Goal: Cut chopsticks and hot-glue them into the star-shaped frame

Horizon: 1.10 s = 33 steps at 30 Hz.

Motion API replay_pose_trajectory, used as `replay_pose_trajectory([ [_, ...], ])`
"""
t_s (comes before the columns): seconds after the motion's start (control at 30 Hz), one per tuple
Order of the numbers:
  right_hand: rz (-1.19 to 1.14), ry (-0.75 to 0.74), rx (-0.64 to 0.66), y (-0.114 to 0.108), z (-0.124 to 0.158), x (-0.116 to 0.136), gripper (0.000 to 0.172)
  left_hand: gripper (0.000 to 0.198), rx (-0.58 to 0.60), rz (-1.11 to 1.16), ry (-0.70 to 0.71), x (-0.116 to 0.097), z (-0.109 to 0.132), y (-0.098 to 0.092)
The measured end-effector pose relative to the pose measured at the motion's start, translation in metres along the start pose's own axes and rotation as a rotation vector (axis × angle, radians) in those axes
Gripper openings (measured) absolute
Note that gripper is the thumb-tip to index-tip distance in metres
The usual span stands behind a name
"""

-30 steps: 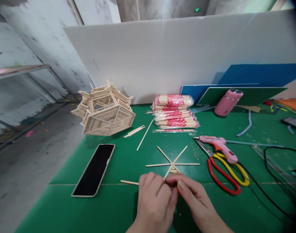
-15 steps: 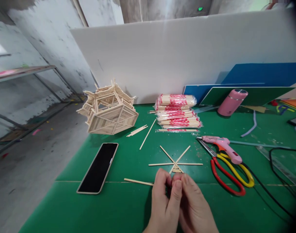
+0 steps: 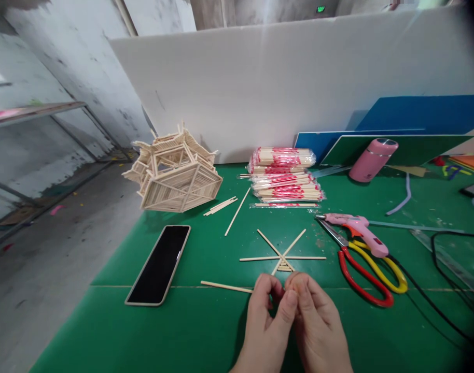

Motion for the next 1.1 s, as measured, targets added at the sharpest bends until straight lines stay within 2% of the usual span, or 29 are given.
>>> replay_pose_trajectory([
  [0.2,0.060,-0.030,-0.031,-0.018,0.004,0.009,0.025,0.035,0.048,-0.083,0.025,-0.004,-0.003,0.018],
  [0.33,0.108,-0.053,-0.029,-0.027,-0.002,0.027,0.034,0.031,0.099,-0.199,0.220,-0.027,-0.002,0.031],
  [0.43,0.048,-0.090,-0.058,-0.043,-0.012,0.042,0.031,0.018,0.105,-0.263,0.313,-0.036,0.001,0.030],
  [0.53,-0.004,-0.168,-0.099,-0.069,-0.018,0.055,0.033,0.022,0.110,-0.357,0.318,-0.034,0.003,0.022],
  [0.63,0.124,-0.257,-0.188,-0.102,-0.016,0.067,0.035,0.029,0.094,-0.477,0.289,-0.031,0.004,0.003],
  [0.73,0.431,-0.346,-0.324,-0.132,-0.008,0.079,0.032,0.031,0.168,-0.678,0.302,-0.032,0.008,-0.012],
  [0.83,0.864,-0.279,-0.453,-0.153,-0.007,0.078,0.022,0.024,0.227,-0.889,0.416,-0.040,0.013,-0.030],
  [0.9,1.078,-0.292,-0.497,-0.156,-0.006,0.080,0.027,0.010,0.254,-1.055,0.480,-0.042,0.014,-0.044],
  [0.97,1.220,-0.383,-0.537,-0.152,-0.001,0.085,0.042,0.017,0.249,-1.204,0.525,-0.042,0.013,-0.059],
  [1.03,1.263,-0.464,-0.552,-0.143,0.006,0.088,0.047,0.020,0.264,-1.304,0.516,-0.038,0.009,-0.069],
  [1.1,1.213,-0.479,-0.500,-0.133,0.009,0.084,0.041,0.021,0.325,-1.372,0.508,-0.032,0.005,-0.067],
])
Point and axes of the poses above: each hand's wrist, its own z-axis away from the middle knuckle, its own y-axis out of the palm, x = y × z, the point moved 10 cm from there along -z, towards the middle knuckle, and after that the axes turned 7 degrees about y, right-handed, at the moved point
